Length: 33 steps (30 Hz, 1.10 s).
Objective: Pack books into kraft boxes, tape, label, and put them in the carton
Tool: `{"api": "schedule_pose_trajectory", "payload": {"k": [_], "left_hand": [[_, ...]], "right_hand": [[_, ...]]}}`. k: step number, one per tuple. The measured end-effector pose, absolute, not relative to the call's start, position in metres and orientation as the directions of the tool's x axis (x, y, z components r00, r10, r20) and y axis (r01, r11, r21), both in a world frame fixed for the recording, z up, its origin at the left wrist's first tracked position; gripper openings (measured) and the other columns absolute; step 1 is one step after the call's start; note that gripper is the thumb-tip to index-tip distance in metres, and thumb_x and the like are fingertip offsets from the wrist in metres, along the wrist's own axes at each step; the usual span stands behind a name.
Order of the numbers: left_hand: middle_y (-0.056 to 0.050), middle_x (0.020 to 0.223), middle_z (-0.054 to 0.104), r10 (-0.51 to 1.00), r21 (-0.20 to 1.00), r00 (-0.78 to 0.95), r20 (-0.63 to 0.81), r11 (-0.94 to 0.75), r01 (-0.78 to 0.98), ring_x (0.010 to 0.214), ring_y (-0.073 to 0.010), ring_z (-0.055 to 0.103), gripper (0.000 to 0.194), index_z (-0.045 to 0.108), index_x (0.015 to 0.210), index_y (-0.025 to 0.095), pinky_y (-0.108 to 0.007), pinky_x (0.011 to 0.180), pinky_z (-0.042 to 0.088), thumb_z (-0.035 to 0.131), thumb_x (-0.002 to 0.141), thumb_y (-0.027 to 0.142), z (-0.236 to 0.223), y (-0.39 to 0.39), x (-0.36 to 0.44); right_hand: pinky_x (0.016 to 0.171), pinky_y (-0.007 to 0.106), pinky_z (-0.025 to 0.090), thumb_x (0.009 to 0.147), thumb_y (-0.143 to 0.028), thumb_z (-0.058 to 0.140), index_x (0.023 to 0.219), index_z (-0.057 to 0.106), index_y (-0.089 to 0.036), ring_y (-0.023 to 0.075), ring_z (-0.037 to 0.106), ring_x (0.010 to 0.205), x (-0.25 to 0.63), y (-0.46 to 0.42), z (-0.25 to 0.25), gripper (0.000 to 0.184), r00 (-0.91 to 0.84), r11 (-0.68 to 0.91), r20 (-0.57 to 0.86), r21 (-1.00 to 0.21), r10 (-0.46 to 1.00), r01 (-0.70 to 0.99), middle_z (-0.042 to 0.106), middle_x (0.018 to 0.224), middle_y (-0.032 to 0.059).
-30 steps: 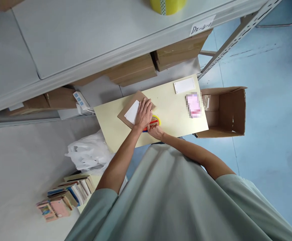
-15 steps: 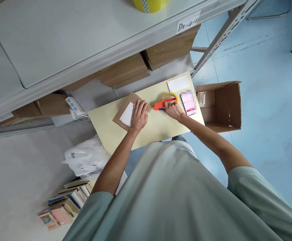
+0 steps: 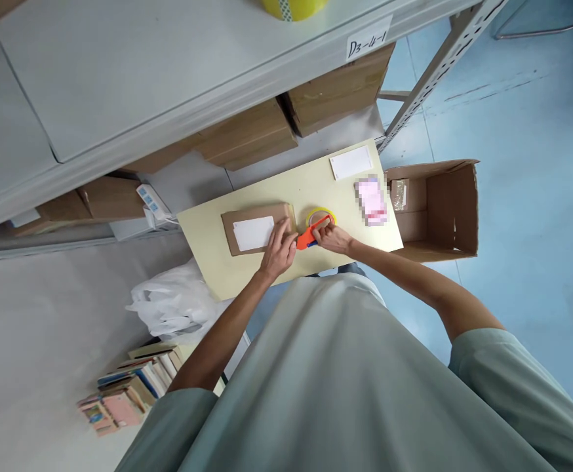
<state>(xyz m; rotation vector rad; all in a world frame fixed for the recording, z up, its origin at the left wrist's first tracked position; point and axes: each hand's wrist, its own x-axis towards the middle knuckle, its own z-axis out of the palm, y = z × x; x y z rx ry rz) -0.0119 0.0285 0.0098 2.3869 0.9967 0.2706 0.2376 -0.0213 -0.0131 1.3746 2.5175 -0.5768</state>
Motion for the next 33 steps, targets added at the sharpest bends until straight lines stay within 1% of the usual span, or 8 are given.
{"api": "schedule_pose_trajectory", "payload": {"k": [3,5,9,12,18,22,26,33], "left_hand": [[-0.026,0.181,0.036,0.811,0.497,0.585,-0.032,-0.495,0.713,0.167,-0.0350,0.040,0.060,0.052,0.163,0.012,-0.057,0.132,0.040,0.029,0.118,0.045,0.015,0.011,-0.015],[-0.024,0.178,0.042,0.847,0.451,0.527,-0.076,-0.442,0.775,0.162,-0.0366,0.047,0.065,0.047,0.169,0.013,-0.058,0.131,0.040,0.027,0.119,0.048,0.016,0.011,-0.013],[-0.021,0.171,0.053,0.878,0.395,0.458,-0.140,-0.375,0.839,0.153,-0.0410,0.054,0.065,0.055,0.167,0.019,-0.063,0.133,0.034,0.031,0.117,0.052,0.010,0.022,-0.002],[-0.022,0.166,0.056,0.897,0.372,0.429,-0.104,-0.365,0.854,0.160,-0.0399,0.047,0.057,0.061,0.162,0.020,-0.063,0.136,0.029,0.037,0.116,0.045,0.001,0.028,0.006],[-0.023,0.170,0.051,0.866,0.406,0.495,-0.067,-0.429,0.807,0.173,-0.0345,0.027,0.050,0.063,0.155,0.016,-0.066,0.142,0.014,0.039,0.114,0.032,-0.008,0.031,0.006],[-0.023,0.167,0.056,0.829,0.390,0.558,-0.032,-0.503,0.771,0.173,-0.0331,0.028,0.048,0.064,0.151,0.015,-0.066,0.142,0.018,0.037,0.115,0.028,-0.008,0.026,0.001],[-0.022,0.166,0.058,0.799,0.387,0.600,-0.031,-0.544,0.744,0.173,-0.0343,0.029,0.046,0.066,0.149,0.015,-0.067,0.141,0.019,0.038,0.113,0.026,-0.007,0.017,-0.006],[-0.021,0.165,0.059,0.770,0.410,0.634,-0.075,-0.556,0.723,0.172,-0.0343,0.032,0.046,0.066,0.148,0.016,-0.069,0.141,0.019,0.041,0.110,0.023,-0.005,0.005,-0.013]], "right_hand": [[0.092,0.049,0.054,0.104,0.003,0.024,0.148,0.048,0.007,0.0329,0.079,0.098,0.214,-0.042,-0.012,0.050,-0.589,0.514,-0.357,-0.289,0.725,0.808,0.079,0.111,0.0299],[0.089,0.046,0.055,0.105,0.003,0.023,0.148,0.049,0.008,0.0324,0.079,0.098,0.201,-0.049,-0.013,0.050,-0.585,0.494,-0.369,-0.317,0.722,0.809,0.079,0.110,0.0297],[0.088,0.045,0.055,0.104,0.003,0.024,0.146,0.051,0.006,0.0318,0.079,0.098,0.182,-0.052,-0.015,0.050,-0.543,0.429,-0.391,-0.343,0.744,0.835,0.079,0.110,0.0298],[0.089,0.044,0.053,0.104,0.004,0.021,0.141,0.054,0.004,0.0318,0.079,0.098,0.175,-0.052,-0.015,0.049,-0.521,0.411,-0.406,-0.330,0.751,0.850,0.079,0.110,0.0299],[0.089,0.042,0.049,0.105,0.004,0.019,0.145,0.050,0.004,0.0311,0.078,0.099,0.180,-0.053,-0.012,0.050,-0.532,0.436,-0.417,-0.307,0.737,0.846,0.079,0.113,0.0297],[0.093,0.044,0.049,0.104,0.004,0.024,0.148,0.046,0.006,0.0320,0.079,0.102,0.219,-0.052,-0.011,0.049,-0.540,0.467,-0.431,-0.272,0.722,0.841,0.078,0.115,0.0316],[0.095,0.048,0.047,0.106,-0.002,0.028,0.151,0.042,0.009,0.0372,0.078,0.107,0.285,-0.038,-0.011,0.048,-0.396,0.357,-0.500,-0.176,0.770,0.917,0.075,0.122,0.0381],[0.094,0.044,0.042,0.109,-0.005,0.023,0.152,0.043,0.007,0.0369,0.077,0.108,0.319,0.004,-0.001,0.049,-0.280,0.256,-0.514,-0.120,0.811,0.959,0.077,0.120,0.0341]]}}
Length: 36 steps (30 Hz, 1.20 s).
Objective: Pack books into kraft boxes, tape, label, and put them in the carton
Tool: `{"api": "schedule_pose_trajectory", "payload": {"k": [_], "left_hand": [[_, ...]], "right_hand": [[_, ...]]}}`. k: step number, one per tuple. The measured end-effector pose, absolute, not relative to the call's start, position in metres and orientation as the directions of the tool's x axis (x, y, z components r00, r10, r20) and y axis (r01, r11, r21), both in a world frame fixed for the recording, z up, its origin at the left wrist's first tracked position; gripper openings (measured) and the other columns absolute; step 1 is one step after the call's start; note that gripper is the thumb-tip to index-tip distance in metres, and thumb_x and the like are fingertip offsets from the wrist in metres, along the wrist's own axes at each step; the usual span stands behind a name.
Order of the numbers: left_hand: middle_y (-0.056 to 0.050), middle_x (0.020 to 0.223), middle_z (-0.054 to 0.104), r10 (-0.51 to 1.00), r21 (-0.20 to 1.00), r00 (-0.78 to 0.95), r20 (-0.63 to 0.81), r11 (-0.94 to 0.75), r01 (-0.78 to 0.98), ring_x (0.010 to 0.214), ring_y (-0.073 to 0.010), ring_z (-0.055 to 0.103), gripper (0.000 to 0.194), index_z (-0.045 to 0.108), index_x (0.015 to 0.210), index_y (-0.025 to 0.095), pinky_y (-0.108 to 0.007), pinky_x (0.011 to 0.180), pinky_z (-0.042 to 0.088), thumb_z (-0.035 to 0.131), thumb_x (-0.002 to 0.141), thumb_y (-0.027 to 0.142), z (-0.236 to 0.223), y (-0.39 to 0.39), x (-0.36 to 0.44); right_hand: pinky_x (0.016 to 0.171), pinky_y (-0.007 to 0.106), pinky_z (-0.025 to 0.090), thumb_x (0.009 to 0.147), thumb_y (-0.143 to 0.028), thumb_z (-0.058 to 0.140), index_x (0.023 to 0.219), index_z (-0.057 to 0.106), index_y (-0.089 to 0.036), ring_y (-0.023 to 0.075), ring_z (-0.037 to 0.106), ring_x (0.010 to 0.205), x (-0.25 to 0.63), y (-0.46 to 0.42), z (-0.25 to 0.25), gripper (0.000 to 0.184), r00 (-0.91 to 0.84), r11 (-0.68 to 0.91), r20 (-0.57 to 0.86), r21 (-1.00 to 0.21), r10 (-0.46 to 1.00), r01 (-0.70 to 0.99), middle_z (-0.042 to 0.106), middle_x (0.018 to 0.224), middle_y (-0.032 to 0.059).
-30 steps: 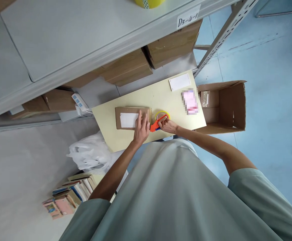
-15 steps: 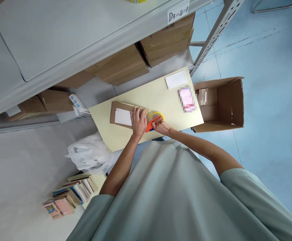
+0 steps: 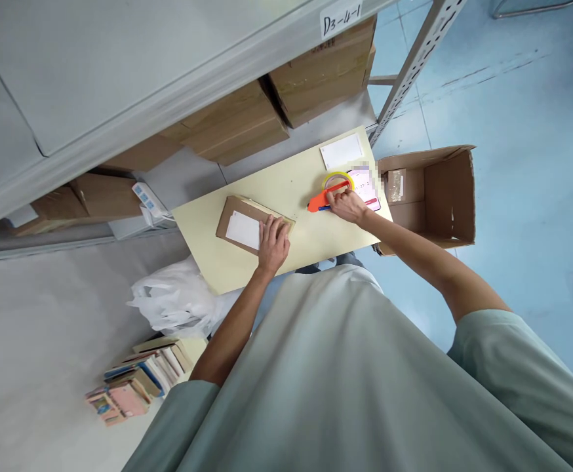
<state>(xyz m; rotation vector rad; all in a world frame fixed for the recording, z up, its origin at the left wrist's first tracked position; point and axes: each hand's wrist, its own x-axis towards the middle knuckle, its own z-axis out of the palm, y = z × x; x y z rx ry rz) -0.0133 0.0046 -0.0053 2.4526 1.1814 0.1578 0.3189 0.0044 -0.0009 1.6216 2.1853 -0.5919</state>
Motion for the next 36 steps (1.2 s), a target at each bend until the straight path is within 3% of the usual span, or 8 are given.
{"api": "schedule_pose_trajectory", "payload": {"k": [8,13,20,25,28,32,36], "left_hand": [[-0.021,0.164,0.061,0.754,0.447,0.646,-0.119,-0.541,0.713,0.171,-0.0350,0.034,0.046,0.067,0.147,0.017,-0.072,0.140,0.019,0.044,0.108,0.024,-0.003,-0.005,-0.015],[-0.021,0.164,0.061,0.746,0.455,0.655,-0.121,-0.545,0.704,0.170,-0.0366,0.035,0.048,0.068,0.148,0.016,-0.073,0.140,0.019,0.047,0.105,0.021,-0.004,-0.004,-0.014],[-0.018,0.160,0.065,0.724,0.462,0.679,-0.123,-0.564,0.685,0.165,-0.0360,0.045,0.049,0.072,0.145,0.020,-0.068,0.140,0.024,0.049,0.102,0.020,0.001,-0.004,-0.012],[-0.016,0.159,0.066,0.726,0.476,0.682,-0.089,-0.571,0.669,0.163,-0.0356,0.048,0.048,0.072,0.144,0.019,-0.066,0.140,0.028,0.048,0.103,0.021,0.014,-0.001,-0.007],[-0.017,0.154,0.069,0.783,0.519,0.621,-0.018,-0.524,0.676,0.157,-0.0343,0.055,0.049,0.069,0.148,0.018,-0.061,0.137,0.038,0.048,0.104,0.023,0.029,0.000,0.002],[-0.017,0.147,0.072,0.851,0.578,0.499,0.165,-0.493,0.650,0.145,-0.0325,0.064,0.048,0.066,0.152,0.021,-0.054,0.125,0.052,0.048,0.108,0.027,0.065,0.012,0.019],[-0.017,0.135,0.074,0.859,0.565,0.390,0.331,-0.511,0.647,0.131,-0.0321,0.069,0.045,0.068,0.149,0.022,-0.051,0.118,0.056,0.045,0.113,0.033,0.121,0.051,0.035]], "right_hand": [[0.092,0.044,0.044,0.114,-0.019,0.029,0.148,0.047,0.008,0.0377,0.078,0.106,0.281,0.033,0.004,0.047,-0.333,0.284,-0.502,-0.175,0.798,0.943,0.077,0.116,0.0352],[0.088,0.045,0.049,0.109,-0.009,0.029,0.147,0.053,0.011,0.0363,0.077,0.105,0.258,0.045,0.014,0.049,-0.340,0.263,-0.507,-0.220,0.792,0.939,0.078,0.116,0.0343],[0.082,0.047,0.056,0.107,-0.009,0.034,0.140,0.066,0.004,0.0379,0.077,0.106,0.220,0.076,0.038,0.048,-0.234,0.152,-0.479,-0.204,0.846,0.967,0.075,0.126,0.0352],[0.084,0.045,0.057,0.116,-0.028,0.038,0.138,0.063,0.007,0.0400,0.079,0.105,0.221,0.070,0.073,0.048,-0.160,0.062,-0.469,-0.218,0.869,0.974,0.077,0.112,0.0360],[0.080,0.041,0.056,0.118,-0.043,0.041,0.140,0.059,0.007,0.0390,0.081,0.099,0.227,0.053,0.100,0.057,-0.112,0.025,-0.456,-0.192,0.883,0.981,0.079,0.104,0.0333],[0.078,0.040,0.055,0.117,-0.050,0.043,0.145,0.054,0.005,0.0386,0.081,0.095,0.228,0.042,0.146,0.063,-0.078,-0.008,-0.431,-0.194,0.899,0.981,0.080,0.102,0.0294],[0.077,0.039,0.054,0.117,-0.054,0.038,0.145,0.054,0.000,0.0380,0.079,0.091,0.217,0.063,0.209,0.063,-0.035,-0.017,-0.277,-0.182,0.960,0.983,0.080,0.102,0.0274]]}}
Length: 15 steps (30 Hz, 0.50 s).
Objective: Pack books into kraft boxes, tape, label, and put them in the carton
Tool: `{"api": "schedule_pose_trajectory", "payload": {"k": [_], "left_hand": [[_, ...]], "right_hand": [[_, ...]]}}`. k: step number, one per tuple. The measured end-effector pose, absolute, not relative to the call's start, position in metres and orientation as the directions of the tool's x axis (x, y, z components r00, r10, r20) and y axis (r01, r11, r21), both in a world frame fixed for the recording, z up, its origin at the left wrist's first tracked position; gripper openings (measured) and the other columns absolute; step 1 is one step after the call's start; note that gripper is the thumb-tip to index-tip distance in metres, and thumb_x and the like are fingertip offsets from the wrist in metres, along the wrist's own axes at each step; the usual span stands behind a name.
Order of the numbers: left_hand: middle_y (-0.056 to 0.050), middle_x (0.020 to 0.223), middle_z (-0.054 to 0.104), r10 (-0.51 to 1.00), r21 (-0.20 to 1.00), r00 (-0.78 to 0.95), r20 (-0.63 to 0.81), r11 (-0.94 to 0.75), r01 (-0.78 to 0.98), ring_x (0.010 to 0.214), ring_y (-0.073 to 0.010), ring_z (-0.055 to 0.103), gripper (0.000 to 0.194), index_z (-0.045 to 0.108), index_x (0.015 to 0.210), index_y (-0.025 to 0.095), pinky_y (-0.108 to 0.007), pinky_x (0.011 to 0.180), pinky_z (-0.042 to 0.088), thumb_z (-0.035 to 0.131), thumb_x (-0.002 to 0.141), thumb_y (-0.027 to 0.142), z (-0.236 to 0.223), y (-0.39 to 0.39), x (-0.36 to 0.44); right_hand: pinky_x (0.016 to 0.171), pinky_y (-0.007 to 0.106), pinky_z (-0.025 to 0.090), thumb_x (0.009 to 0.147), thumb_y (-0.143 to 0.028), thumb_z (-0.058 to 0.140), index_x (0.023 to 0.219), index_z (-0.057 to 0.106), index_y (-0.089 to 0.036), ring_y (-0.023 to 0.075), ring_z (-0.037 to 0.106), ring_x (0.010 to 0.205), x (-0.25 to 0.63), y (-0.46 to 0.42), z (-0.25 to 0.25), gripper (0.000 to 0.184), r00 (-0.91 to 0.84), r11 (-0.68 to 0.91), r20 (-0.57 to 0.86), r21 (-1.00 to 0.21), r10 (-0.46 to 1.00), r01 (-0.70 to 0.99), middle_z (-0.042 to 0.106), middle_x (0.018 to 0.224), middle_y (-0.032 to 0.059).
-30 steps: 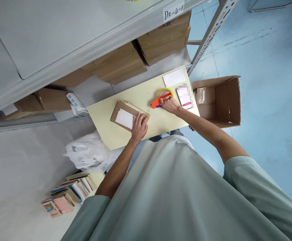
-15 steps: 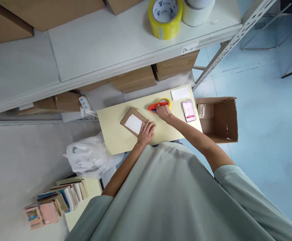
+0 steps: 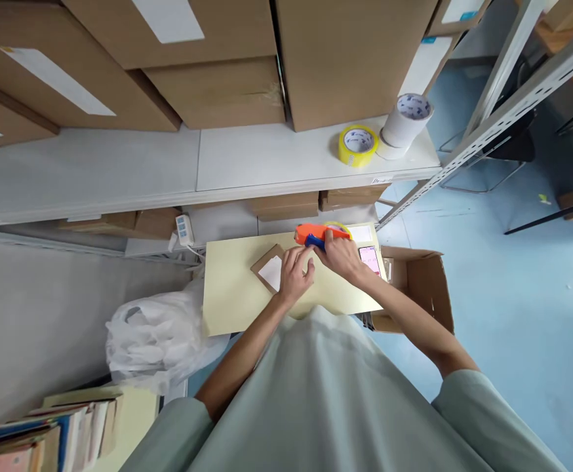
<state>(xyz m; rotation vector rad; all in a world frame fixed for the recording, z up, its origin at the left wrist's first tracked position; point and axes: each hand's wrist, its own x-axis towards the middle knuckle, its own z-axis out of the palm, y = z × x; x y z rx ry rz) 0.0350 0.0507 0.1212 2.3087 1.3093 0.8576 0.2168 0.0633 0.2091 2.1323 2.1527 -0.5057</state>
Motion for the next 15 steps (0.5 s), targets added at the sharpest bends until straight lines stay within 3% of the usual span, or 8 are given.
{"api": "schedule_pose_trajectory", "payload": {"k": [7,12,15], "left_hand": [[-0.014,0.132,0.073,0.746,0.541,0.189,0.639,-0.610,0.578,0.128,-0.0273,0.068,0.038,0.067,0.144,0.022,-0.044,0.116,0.053,0.046,0.115,0.032,0.230,0.154,0.040],[-0.009,0.118,0.073,0.671,0.523,0.133,0.730,-0.673,0.524,0.117,-0.0248,0.070,0.021,0.074,0.120,0.025,-0.041,0.109,0.053,0.054,0.112,0.024,0.271,0.178,0.019],[-0.007,0.113,0.074,0.672,0.514,0.145,0.726,-0.672,0.533,0.112,-0.0245,0.070,0.017,0.075,0.114,0.026,-0.041,0.107,0.052,0.060,0.109,0.022,0.271,0.172,0.008]], "right_hand": [[0.088,0.042,0.056,0.119,-0.051,0.027,0.144,0.049,0.002,0.0391,0.078,0.099,0.194,0.164,0.301,0.062,-0.038,0.050,0.089,-0.136,0.995,0.989,0.078,0.107,0.0281],[0.113,0.053,0.048,0.116,-0.033,0.040,0.146,0.047,0.006,0.0395,0.075,0.117,0.188,0.231,0.302,0.050,-0.163,0.174,0.113,-0.097,0.980,0.980,0.075,0.125,0.0345],[0.118,0.059,0.042,0.113,-0.027,0.046,0.144,0.052,0.008,0.0417,0.071,0.123,0.187,0.255,0.285,0.047,-0.162,0.172,0.098,-0.101,0.982,0.980,0.074,0.128,0.0358]]}}
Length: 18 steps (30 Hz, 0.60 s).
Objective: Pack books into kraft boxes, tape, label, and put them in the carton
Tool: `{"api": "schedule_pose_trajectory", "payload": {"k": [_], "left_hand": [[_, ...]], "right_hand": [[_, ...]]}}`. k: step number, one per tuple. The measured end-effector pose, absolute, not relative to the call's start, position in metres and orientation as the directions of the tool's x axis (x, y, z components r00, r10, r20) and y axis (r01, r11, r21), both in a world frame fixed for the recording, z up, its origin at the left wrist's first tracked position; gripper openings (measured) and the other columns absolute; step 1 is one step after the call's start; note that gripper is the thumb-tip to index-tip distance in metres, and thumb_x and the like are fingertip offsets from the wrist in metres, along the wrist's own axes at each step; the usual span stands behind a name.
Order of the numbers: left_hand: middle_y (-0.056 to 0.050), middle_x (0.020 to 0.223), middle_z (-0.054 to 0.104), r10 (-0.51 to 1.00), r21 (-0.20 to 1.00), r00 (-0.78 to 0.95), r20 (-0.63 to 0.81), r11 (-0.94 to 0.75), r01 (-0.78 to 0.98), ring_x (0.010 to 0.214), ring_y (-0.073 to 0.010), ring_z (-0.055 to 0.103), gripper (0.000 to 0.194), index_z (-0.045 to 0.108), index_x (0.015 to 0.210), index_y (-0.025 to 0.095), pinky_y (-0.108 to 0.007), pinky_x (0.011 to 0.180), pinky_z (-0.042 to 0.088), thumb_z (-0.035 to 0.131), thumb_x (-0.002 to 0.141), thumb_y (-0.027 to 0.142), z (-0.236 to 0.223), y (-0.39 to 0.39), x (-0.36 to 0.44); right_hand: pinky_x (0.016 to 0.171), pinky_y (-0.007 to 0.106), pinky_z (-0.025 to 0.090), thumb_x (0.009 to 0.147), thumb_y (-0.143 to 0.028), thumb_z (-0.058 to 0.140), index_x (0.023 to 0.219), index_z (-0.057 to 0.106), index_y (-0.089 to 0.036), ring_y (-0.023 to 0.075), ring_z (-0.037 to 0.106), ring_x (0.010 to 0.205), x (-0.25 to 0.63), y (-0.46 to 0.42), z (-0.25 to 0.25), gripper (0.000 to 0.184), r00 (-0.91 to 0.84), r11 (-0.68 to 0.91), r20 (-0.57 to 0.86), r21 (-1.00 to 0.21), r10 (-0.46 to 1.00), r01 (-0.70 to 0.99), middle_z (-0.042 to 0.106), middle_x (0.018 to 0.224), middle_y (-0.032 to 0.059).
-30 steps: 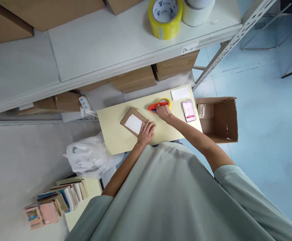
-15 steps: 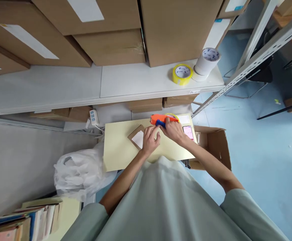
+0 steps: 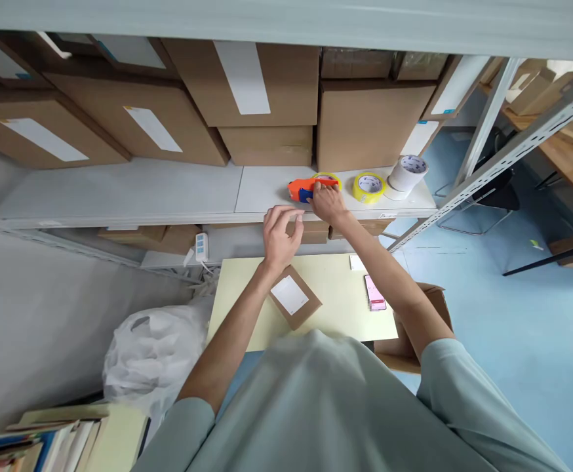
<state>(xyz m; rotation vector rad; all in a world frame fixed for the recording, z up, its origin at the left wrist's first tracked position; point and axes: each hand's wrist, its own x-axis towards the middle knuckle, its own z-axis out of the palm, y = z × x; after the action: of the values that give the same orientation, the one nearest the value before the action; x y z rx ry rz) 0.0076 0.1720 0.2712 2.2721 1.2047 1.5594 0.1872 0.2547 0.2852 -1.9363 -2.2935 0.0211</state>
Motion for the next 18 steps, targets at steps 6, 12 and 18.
{"api": "schedule_pose_trajectory", "payload": {"k": [6,12,18], "left_hand": [[-0.006,0.109,0.076,0.765,0.544,0.196,0.613,-0.589,0.598,0.107,-0.0241,0.071,0.011,0.078,0.105,0.027,-0.042,0.105,0.053,0.067,0.105,0.025,0.224,0.154,-0.014],[-0.008,0.110,0.078,0.921,0.629,0.198,0.335,-0.375,0.681,0.110,-0.0263,0.072,0.017,0.080,0.100,0.025,-0.042,0.109,0.054,0.064,0.103,0.027,0.133,0.134,-0.049],[-0.015,0.143,0.076,0.967,0.631,0.247,-0.057,-0.157,0.760,0.136,-0.0298,0.068,0.043,0.077,0.134,0.018,-0.044,0.125,0.047,0.045,0.105,0.022,0.068,0.136,-0.057]], "right_hand": [[0.122,0.063,0.041,0.115,-0.033,0.044,0.146,0.057,0.001,0.0416,0.059,0.137,0.196,0.245,0.257,0.047,-0.142,0.208,0.314,-0.189,0.939,0.960,0.065,0.146,0.0321],[0.114,0.059,0.051,0.119,-0.053,0.034,0.142,0.061,-0.014,0.0389,0.065,0.129,0.212,0.124,0.179,0.053,0.086,0.078,0.318,-0.469,0.944,0.880,0.069,0.136,0.0247],[0.106,0.050,0.059,0.112,-0.066,0.049,0.129,0.068,-0.016,0.0346,0.078,0.111,0.202,-0.001,0.062,0.056,0.323,-0.511,-0.401,-0.741,0.857,0.436,0.078,0.124,0.0231]]}}
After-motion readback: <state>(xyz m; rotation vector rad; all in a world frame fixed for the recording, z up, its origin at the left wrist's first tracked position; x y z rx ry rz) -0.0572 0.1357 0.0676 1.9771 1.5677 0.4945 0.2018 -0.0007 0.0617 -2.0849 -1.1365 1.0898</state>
